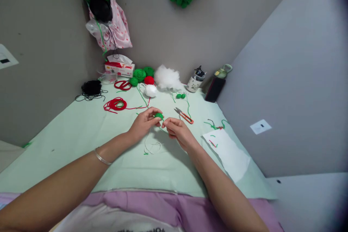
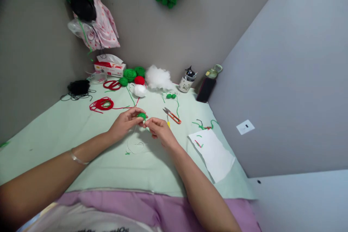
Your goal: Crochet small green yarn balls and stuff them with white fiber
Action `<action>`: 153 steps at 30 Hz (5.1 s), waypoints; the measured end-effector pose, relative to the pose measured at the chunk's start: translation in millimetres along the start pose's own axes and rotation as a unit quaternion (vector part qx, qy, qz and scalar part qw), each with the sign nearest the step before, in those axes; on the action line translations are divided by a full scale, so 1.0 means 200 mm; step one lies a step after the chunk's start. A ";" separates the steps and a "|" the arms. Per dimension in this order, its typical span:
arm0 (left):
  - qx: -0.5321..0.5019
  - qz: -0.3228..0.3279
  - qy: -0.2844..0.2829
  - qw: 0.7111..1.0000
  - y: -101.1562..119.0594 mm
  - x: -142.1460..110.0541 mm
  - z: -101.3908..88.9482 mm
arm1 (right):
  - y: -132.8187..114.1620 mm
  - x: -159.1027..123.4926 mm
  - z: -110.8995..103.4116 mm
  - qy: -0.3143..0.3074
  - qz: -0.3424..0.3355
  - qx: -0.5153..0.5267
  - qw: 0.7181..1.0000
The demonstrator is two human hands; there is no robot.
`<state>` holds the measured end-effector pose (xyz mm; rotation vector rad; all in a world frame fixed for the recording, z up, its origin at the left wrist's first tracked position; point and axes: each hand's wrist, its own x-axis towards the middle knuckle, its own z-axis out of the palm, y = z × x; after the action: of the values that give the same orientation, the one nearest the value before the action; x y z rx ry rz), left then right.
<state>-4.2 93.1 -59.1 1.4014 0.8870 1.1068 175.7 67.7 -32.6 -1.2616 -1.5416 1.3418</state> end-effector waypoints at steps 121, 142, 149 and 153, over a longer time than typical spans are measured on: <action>-0.006 -0.006 0.025 1.000 0.02 -0.03 0.02 | -0.05 -0.05 -0.02 -0.057 0.000 0.000 0.998; 0.070 0.015 0.024 0.997 0.04 -0.06 0.05 | -0.02 0.00 -0.01 -0.105 0.102 0.195 0.970; 0.067 0.005 0.001 0.998 0.04 -0.05 0.06 | -0.03 -0.01 0.02 -0.053 0.054 0.132 0.988; 0.063 -0.012 -0.016 0.998 0.03 -0.03 0.05 | -0.02 -0.04 0.08 0.012 -0.013 0.040 0.999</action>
<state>3.1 83.7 -53.3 1.5037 0.9626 1.0233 161.5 55.1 -30.8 -1.1997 -1.4681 1.3535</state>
